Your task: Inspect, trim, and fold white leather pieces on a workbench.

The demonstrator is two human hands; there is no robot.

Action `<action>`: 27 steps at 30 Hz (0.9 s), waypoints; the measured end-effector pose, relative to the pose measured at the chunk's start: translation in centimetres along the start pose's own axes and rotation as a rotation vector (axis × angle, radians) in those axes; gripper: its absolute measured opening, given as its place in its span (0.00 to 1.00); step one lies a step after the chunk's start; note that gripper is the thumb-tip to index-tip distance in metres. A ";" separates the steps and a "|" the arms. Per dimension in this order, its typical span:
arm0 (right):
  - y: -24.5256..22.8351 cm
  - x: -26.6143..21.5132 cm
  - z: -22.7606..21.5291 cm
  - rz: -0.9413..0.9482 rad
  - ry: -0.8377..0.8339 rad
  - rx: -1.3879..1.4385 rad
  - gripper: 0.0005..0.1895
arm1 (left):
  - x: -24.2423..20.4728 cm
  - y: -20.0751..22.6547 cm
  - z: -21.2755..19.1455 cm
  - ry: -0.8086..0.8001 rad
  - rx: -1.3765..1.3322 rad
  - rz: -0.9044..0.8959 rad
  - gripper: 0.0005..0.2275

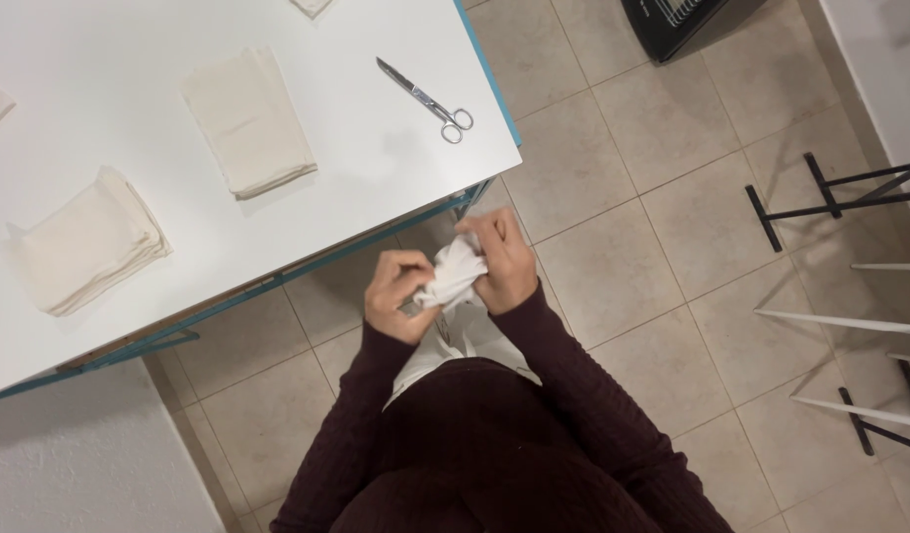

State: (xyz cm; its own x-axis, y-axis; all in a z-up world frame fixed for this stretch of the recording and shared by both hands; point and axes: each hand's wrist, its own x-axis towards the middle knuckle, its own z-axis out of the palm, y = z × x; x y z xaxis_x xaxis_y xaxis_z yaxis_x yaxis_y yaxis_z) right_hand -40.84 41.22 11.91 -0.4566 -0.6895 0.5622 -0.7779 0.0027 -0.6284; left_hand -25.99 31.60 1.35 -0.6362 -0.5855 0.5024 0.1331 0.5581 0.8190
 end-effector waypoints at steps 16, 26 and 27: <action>6.6 -9.1 2.5 1.132 -0.576 1.668 0.15 | 0.8 1.2 0.7 -0.679 -2.195 -0.231 0.21; 5.5 -10.3 3.7 0.542 -0.852 2.568 0.42 | 0.8 3.4 1.0 -0.839 -2.298 -0.166 0.26; 6.7 -11.1 4.1 0.554 -0.800 2.600 0.44 | 0.5 3.2 1.0 -0.871 -2.309 -0.133 0.28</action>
State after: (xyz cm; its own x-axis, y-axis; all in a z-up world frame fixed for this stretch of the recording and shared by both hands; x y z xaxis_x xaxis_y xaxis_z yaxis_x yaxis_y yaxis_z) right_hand -39.15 45.94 -0.74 0.2026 -0.8632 0.4625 0.9690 0.2449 0.0326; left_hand -26.66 33.73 3.92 -0.6530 0.0378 0.7564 -0.0547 -0.9985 0.0027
